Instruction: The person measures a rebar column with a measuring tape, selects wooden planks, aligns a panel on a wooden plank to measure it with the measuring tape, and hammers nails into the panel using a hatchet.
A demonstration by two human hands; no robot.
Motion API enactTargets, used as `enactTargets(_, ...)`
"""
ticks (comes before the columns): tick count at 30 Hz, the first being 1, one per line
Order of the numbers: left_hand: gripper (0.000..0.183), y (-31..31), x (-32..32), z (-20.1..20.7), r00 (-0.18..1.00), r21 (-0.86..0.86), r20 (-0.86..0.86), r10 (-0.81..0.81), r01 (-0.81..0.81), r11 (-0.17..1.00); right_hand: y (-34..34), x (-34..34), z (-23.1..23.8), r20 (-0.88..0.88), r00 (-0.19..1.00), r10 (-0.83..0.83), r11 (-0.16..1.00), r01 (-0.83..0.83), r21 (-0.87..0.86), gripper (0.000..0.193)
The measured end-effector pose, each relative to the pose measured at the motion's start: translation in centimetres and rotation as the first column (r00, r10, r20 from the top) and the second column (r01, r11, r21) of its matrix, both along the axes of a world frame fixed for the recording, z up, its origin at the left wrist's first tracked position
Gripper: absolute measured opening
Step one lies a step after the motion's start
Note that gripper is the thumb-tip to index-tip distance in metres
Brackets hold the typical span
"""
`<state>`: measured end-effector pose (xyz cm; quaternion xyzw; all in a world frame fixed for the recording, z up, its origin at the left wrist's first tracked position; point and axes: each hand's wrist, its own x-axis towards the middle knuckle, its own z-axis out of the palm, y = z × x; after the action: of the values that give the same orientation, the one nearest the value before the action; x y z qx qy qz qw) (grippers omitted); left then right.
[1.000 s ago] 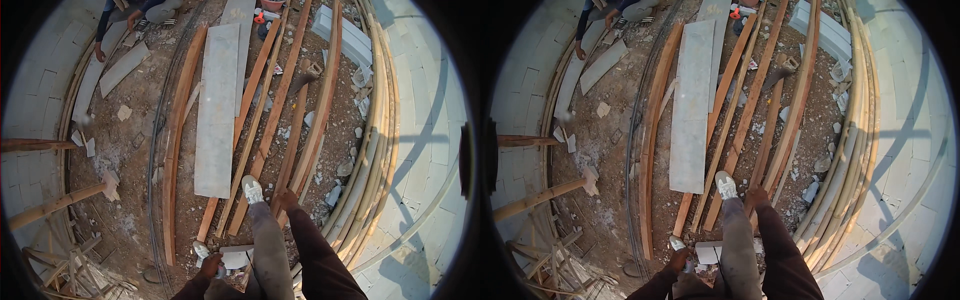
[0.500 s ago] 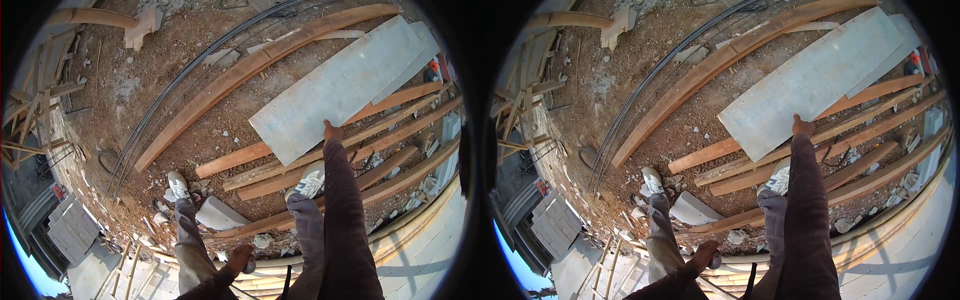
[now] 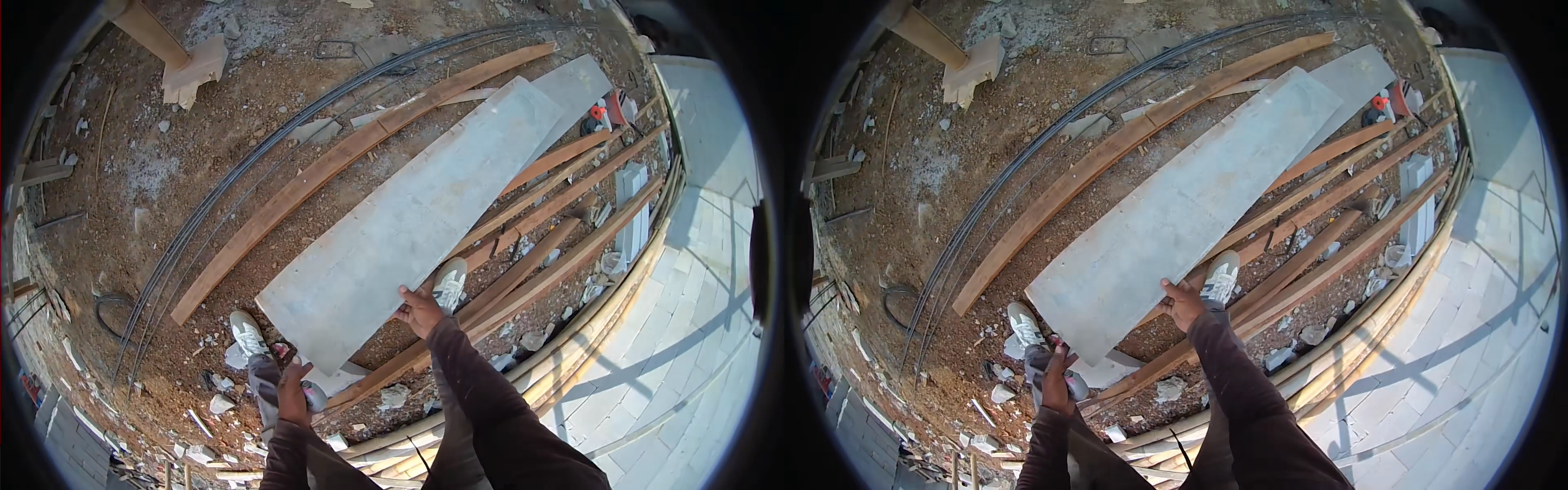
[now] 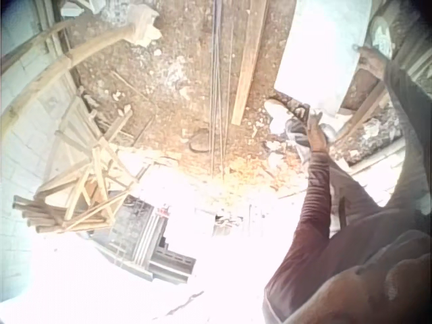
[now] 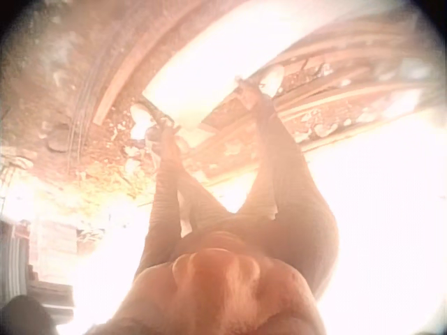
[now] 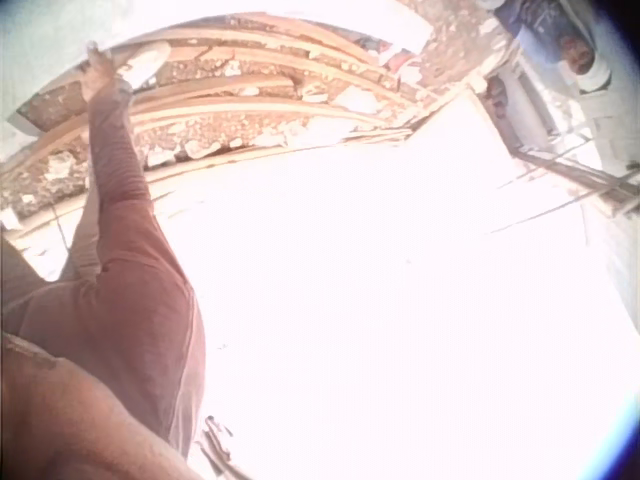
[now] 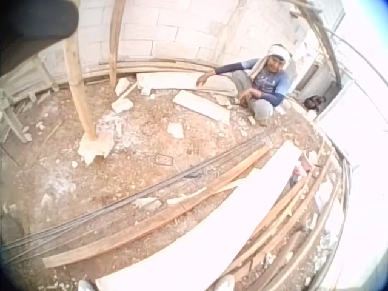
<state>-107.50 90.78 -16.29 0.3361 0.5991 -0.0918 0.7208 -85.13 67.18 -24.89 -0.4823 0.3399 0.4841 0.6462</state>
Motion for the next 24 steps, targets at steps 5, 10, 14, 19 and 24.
enactTargets(5, 0.031, 9.6, -4.2, 3.3, 0.977, -0.045, -0.207, -0.050, 0.042, 0.998, 9.5, -10.6, 4.1, -0.163, 0.985, -0.061, 0.998, 0.063, 0.005, 0.029)
enactTargets(10, 0.034, 16.6, -13.0, 2.5, 0.795, 0.311, -0.357, -0.491, 0.597, 0.740, 13.0, -16.0, 1.9, -0.331, 0.932, 0.147, 0.988, -0.121, 0.099, 0.037)
enactTargets(14, 0.044, 18.8, -15.5, -2.3, 0.822, 0.383, -0.447, -0.353, 0.533, 0.754, 11.8, -11.6, -2.5, -0.177, 0.984, 0.029, 0.966, -0.073, -0.247, 0.082)
enactTargets(19, 0.050, 20.8, -19.1, -5.7, 0.840, 0.363, -0.450, -0.304, 0.483, 0.797, 12.2, -3.5, -10.0, -0.039, 0.985, -0.168, 0.845, 0.123, -0.520, 0.090)
enactTargets(24, 0.063, 20.6, -16.4, -6.7, 0.881, 0.263, -0.433, -0.192, 0.327, 0.908, 11.0, 3.1, -13.8, 0.028, 0.959, -0.283, 0.900, 0.275, -0.337, 0.071)
